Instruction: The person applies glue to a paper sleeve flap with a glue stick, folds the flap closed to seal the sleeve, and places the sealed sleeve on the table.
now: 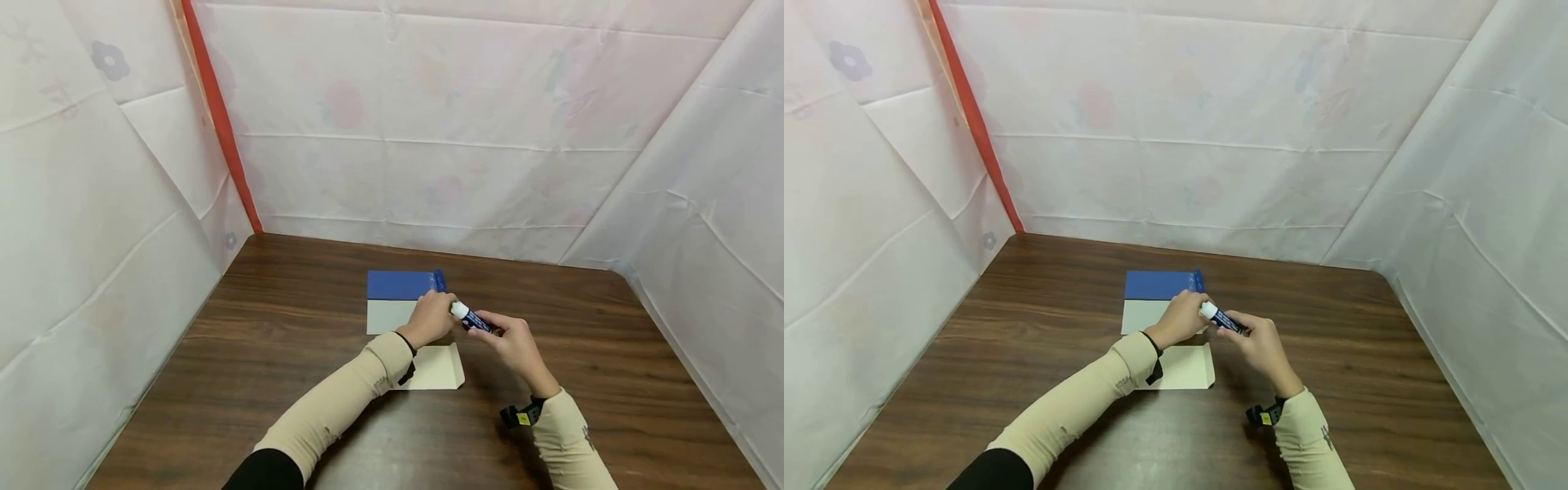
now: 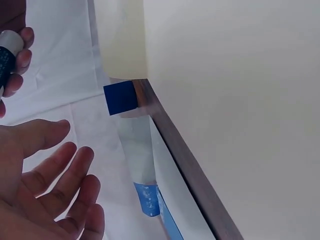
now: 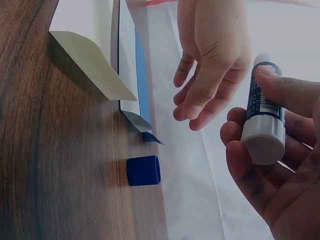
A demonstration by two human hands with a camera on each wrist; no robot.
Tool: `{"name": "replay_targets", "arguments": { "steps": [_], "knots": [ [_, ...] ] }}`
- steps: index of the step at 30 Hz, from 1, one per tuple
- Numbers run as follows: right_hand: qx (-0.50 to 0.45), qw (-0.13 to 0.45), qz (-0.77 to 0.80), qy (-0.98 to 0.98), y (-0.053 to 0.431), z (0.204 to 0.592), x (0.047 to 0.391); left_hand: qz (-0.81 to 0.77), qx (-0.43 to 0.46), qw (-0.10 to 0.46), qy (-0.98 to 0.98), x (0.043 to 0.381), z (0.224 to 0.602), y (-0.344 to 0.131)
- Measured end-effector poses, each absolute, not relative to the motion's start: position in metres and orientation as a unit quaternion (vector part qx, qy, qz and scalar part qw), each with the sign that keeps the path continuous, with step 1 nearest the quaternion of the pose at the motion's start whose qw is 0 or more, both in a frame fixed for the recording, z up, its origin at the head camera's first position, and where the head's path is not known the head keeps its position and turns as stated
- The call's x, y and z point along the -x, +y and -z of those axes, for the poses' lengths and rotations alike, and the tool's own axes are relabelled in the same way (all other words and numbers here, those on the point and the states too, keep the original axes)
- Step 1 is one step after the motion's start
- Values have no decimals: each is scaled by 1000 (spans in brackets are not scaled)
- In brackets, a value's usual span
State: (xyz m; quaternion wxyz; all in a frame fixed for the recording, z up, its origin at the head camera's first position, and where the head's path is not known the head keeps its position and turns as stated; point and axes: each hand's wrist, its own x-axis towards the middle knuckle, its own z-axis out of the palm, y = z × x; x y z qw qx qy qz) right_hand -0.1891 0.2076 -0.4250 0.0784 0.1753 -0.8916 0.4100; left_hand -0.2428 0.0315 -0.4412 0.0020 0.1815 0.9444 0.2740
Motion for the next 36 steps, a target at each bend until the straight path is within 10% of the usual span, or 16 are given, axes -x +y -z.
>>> {"name": "replay_targets", "arguments": {
  "steps": [36],
  "knots": [
    [-176,88,-428,-882,197,430,191,-382,-186,7,905,221,431,-2]
  ]
}}
